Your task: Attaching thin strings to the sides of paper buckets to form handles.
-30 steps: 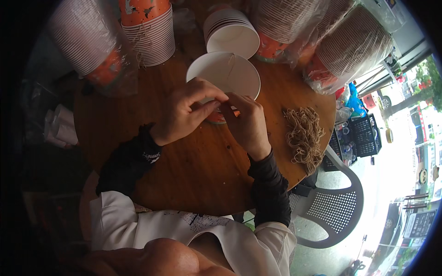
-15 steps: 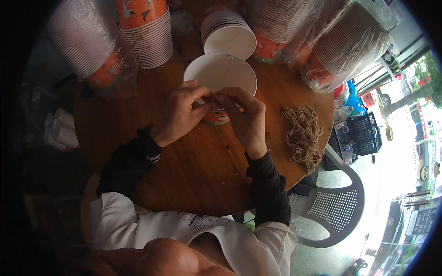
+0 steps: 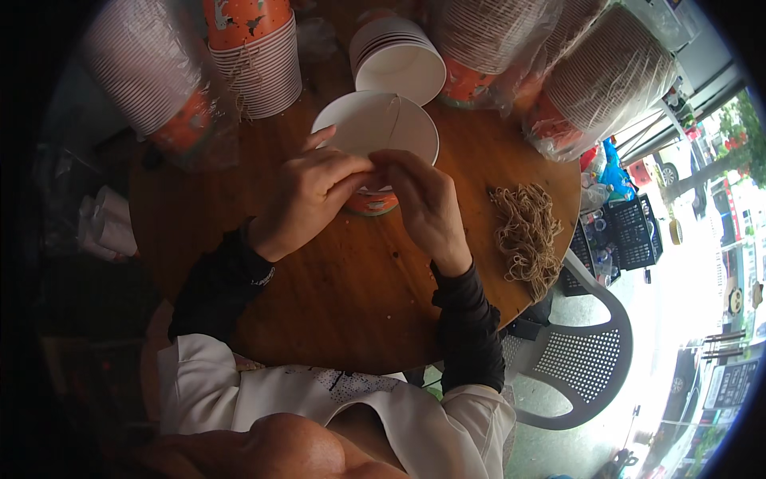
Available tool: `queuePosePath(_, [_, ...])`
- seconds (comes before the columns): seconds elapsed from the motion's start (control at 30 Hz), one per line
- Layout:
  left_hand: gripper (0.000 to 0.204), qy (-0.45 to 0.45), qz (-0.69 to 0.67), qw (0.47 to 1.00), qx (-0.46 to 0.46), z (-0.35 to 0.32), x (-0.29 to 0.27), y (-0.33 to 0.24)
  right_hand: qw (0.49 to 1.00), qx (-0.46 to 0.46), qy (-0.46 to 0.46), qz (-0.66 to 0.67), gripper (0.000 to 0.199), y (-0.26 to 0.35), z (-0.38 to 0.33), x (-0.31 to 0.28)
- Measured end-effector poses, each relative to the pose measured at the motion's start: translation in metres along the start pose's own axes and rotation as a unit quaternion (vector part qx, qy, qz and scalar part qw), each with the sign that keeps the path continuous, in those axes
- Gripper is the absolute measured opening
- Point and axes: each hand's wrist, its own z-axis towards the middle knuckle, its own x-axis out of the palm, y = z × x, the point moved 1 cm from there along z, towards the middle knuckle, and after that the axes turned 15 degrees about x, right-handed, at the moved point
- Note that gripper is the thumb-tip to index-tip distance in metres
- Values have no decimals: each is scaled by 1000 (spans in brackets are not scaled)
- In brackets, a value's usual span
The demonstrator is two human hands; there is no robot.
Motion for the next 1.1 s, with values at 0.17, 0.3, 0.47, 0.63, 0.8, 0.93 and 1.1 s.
queuePosePath(0.17, [11, -20, -259, 939, -224, 2, -3, 5, 992, -85, -60, -72, 21, -11, 0, -1])
queuePosePath(0.3, [18, -81, -399, 870, -278, 2, -3, 10, 941, -200, -178, -206, 19, -6, -1, 0])
queuePosePath(0.47, [21, -72, -464, 821, -325, 1, -4, 14, 909, -249, -239, -232, 16, -6, 2, 0])
queuePosePath(0.63, [22, -70, -461, 821, -331, 2, -5, 12, 943, -198, -186, -194, 16, -8, 5, -4])
queuePosePath(0.8, [20, -73, -459, 823, -327, 1, -5, 13, 927, -217, -93, -291, 17, 1, 6, -15])
queuePosePath(0.93, [19, -71, -464, 819, -330, 2, -4, 14, 910, -218, -8, -353, 19, 4, 21, -19])
queuePosePath(1.1, [18, -92, -470, 819, -317, 2, -4, 13, 889, -174, 228, -357, 20, 20, 46, -14])
